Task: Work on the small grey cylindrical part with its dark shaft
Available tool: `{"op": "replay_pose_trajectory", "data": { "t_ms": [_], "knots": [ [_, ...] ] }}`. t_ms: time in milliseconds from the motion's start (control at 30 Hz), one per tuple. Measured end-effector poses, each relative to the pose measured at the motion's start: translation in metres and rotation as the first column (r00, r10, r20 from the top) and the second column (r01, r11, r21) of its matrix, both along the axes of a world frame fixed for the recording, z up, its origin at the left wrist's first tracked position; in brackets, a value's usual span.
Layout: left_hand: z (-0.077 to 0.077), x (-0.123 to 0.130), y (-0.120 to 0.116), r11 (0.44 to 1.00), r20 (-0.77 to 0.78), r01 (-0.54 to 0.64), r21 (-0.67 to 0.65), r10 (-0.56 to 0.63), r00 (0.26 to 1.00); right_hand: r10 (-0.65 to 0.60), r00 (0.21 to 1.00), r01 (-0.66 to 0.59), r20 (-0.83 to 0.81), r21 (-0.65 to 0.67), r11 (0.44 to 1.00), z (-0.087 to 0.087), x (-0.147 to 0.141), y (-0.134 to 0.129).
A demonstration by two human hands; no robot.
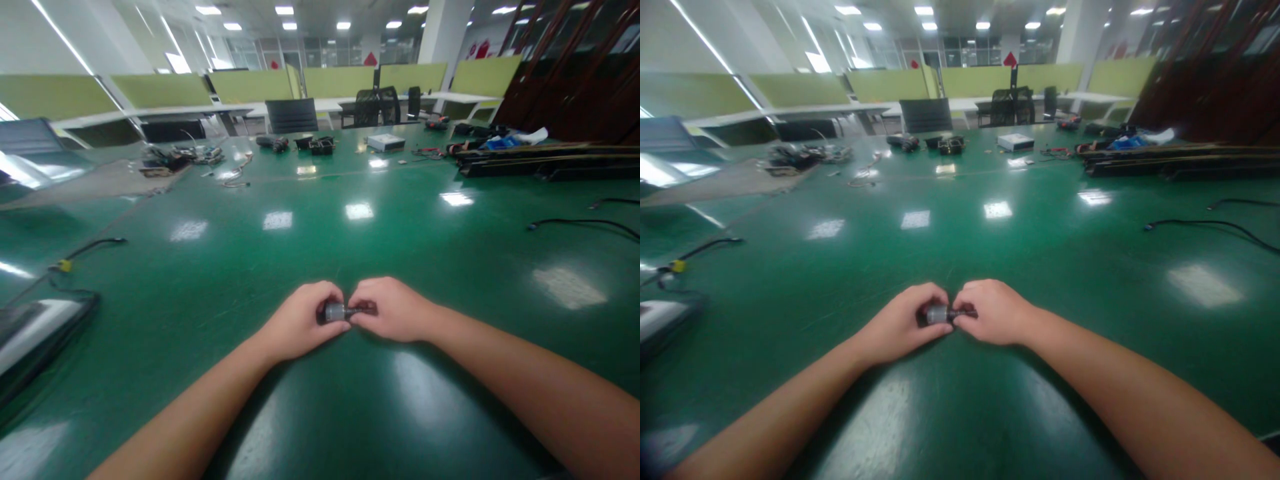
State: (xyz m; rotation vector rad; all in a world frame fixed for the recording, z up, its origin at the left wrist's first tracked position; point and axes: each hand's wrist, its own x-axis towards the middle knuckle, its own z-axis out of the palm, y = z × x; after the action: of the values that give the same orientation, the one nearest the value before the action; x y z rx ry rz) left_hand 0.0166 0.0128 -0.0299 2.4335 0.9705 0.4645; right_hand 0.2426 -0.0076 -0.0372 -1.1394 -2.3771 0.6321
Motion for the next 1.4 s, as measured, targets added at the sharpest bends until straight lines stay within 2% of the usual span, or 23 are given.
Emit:
{"op": "replay_pose_trajectory", "data": {
  "t_ms": [633,833,1133,1267,1400],
  "knots": [
    [-0.001,-0.006,-0.002,0.999,-0.020,-0.041,-0.030,0.040,0.999,0.005,0.998,-0.004,0.055,-0.020,1.000,0.007,0.011,0.001],
    [0.000,-0.009,-0.003,0.998,-0.026,-0.047,-0.036,0.046,0.999,0.049,0.997,-0.046,0.055,-0.047,0.998,0.010,0.020,0.004],
    [0.002,-0.016,-0.008,0.998,-0.021,-0.041,-0.044,0.040,0.999,-0.074,0.992,0.093,0.097,-0.198,0.976,0.017,0.044,0.015],
    [0.004,-0.016,-0.008,0.998,-0.016,-0.038,-0.046,0.037,0.999,-0.029,0.996,0.045,0.082,-0.201,0.979,0.018,0.037,0.009],
    [0.003,-0.014,-0.006,0.998,-0.003,-0.044,-0.046,0.044,0.999,-0.010,0.998,0.017,0.056,-0.133,0.991,0.014,0.022,0.003]
  ]
}}
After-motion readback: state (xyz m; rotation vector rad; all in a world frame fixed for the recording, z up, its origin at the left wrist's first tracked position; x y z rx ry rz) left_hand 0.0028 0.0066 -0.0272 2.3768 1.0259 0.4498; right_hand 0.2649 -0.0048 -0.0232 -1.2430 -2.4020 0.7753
